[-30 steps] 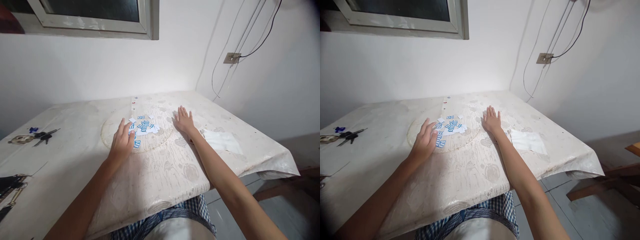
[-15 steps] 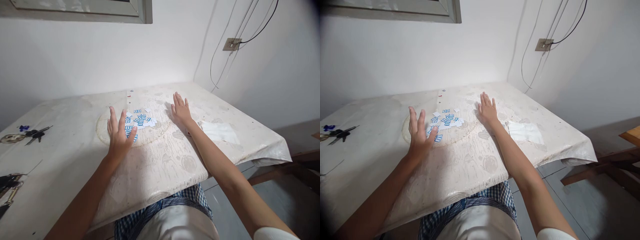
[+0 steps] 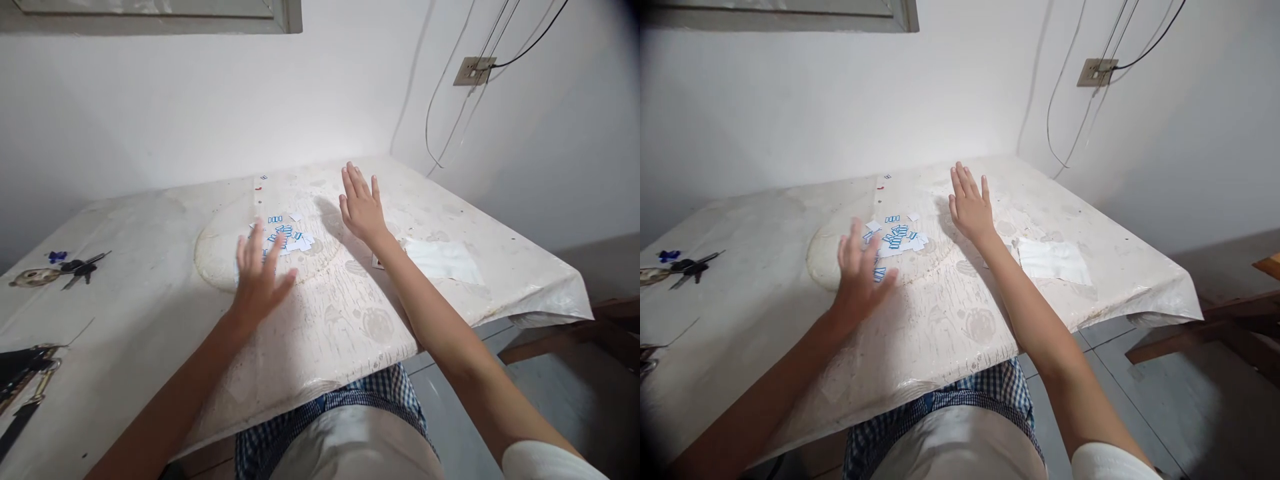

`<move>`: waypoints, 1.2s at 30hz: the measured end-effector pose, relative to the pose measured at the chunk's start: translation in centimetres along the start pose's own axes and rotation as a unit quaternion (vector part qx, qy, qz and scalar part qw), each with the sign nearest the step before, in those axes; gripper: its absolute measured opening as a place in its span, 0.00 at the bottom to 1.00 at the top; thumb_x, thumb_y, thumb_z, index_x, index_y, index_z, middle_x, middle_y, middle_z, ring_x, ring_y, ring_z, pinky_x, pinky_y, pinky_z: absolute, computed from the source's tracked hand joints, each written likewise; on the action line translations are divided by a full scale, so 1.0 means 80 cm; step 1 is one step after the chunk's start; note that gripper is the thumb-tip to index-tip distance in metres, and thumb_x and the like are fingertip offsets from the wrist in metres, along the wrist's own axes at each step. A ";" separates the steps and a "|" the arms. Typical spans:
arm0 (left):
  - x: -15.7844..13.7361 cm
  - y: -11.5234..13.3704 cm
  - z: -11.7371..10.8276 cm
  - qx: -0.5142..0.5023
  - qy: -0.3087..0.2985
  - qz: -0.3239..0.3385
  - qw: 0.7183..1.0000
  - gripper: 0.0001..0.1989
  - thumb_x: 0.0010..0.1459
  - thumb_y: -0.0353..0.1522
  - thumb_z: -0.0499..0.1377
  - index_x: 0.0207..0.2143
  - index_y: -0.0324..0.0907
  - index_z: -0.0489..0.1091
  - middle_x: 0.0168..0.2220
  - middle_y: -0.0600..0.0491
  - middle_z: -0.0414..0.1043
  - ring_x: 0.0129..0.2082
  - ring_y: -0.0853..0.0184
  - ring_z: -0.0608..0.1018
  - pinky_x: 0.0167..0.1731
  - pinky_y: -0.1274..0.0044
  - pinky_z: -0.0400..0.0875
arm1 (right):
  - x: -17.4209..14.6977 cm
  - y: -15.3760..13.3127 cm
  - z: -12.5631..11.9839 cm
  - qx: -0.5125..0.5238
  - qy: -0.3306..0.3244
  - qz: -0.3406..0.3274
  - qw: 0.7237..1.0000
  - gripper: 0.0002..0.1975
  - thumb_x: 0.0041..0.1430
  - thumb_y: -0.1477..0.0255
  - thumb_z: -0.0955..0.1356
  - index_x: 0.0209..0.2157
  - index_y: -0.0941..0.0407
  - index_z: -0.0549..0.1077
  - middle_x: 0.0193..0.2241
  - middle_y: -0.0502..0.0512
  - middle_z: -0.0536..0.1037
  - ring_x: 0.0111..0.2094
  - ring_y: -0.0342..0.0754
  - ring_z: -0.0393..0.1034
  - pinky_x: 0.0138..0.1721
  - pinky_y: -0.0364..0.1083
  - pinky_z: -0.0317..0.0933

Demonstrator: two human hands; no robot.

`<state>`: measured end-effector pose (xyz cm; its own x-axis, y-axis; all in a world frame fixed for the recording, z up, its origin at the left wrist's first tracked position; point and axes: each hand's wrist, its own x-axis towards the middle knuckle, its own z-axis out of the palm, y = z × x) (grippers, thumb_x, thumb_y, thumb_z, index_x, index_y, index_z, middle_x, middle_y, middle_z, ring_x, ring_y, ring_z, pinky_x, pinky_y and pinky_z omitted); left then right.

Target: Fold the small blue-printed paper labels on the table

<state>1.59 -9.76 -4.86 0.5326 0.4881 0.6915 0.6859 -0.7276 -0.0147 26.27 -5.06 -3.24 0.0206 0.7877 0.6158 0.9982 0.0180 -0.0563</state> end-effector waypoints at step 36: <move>0.050 0.249 0.028 -0.070 -0.132 0.572 0.807 0.32 0.55 0.43 0.46 0.59 0.35 0.54 0.58 0.49 0.56 0.57 0.62 0.61 0.56 0.72 0.53 | -0.019 -0.021 0.031 0.023 0.048 -0.060 0.997 0.28 0.60 0.73 0.52 0.61 0.62 0.46 0.62 0.54 0.46 0.62 0.48 0.39 0.60 0.59 0.26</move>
<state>18.51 -21.24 -4.03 0.8768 -0.4692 0.1050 -0.3820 -0.8125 -0.4403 24.41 -4.73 -6.02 -0.0905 0.7160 0.6922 0.9903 0.1383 -0.0136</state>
